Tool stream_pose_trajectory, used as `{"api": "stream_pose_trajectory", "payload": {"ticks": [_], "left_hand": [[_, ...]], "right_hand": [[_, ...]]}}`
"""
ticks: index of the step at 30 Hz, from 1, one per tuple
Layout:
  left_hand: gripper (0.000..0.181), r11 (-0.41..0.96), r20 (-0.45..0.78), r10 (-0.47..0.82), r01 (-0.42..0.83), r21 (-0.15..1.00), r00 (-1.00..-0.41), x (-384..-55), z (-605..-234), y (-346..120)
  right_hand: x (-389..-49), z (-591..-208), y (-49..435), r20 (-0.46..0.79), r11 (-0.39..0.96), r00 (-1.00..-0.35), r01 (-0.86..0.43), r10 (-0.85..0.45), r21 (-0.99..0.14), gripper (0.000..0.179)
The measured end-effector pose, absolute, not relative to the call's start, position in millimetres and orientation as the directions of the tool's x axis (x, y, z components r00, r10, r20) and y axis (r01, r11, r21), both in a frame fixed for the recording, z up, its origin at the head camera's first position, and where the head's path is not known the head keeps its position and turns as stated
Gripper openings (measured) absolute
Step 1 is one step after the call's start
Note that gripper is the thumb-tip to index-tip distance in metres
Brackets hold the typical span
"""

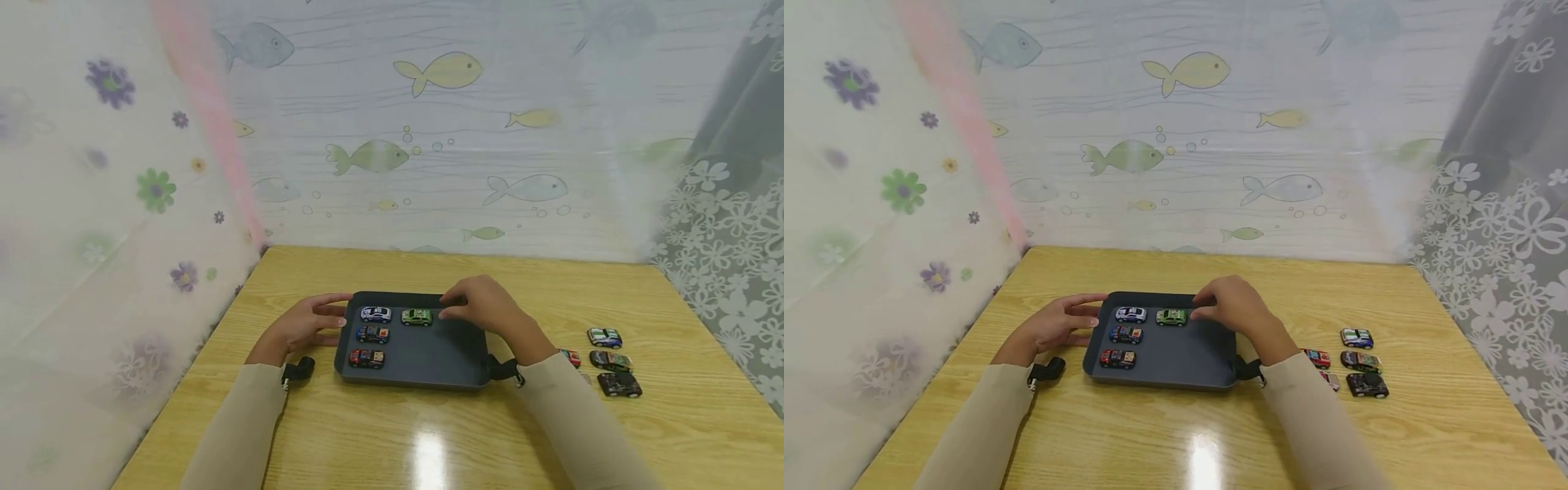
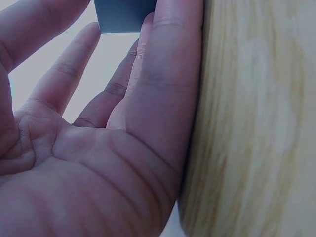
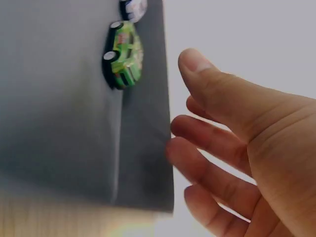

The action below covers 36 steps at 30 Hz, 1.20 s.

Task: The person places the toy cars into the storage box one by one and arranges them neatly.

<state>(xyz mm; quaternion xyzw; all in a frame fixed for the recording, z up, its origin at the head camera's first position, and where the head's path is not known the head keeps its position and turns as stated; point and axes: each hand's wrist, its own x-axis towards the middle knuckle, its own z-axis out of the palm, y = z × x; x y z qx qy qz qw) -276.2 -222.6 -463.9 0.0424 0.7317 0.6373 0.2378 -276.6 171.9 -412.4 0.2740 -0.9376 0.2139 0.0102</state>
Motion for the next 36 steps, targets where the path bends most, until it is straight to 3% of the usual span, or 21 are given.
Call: {"api": "stream_pose_trajectory", "payload": {"ticks": [15,25,36], "left_hand": [[0.063,0.191,-0.293,0.373,-0.236,0.953,-0.88,-277.5,-463.3,-220.1],[0.064,0.188,-0.287,0.377,-0.23,0.955,-0.881,-276.2,-465.6,-219.9],[0.063,0.198,-0.287,0.365,-0.228,0.953,-0.886,-276.2,-464.7,-219.8]], "right_hand": [[-231.7,-406.0,269.2,0.282,0.789,-0.852,-0.518,-0.441,-0.33,0.027],[-205.0,-416.6,326.5,0.443,0.795,-0.799,-0.548,-0.407,-0.258,0.032],[-194.3,-434.2,363.6,0.368,0.811,-0.846,-0.502,-0.387,-0.301,0.028]]}}
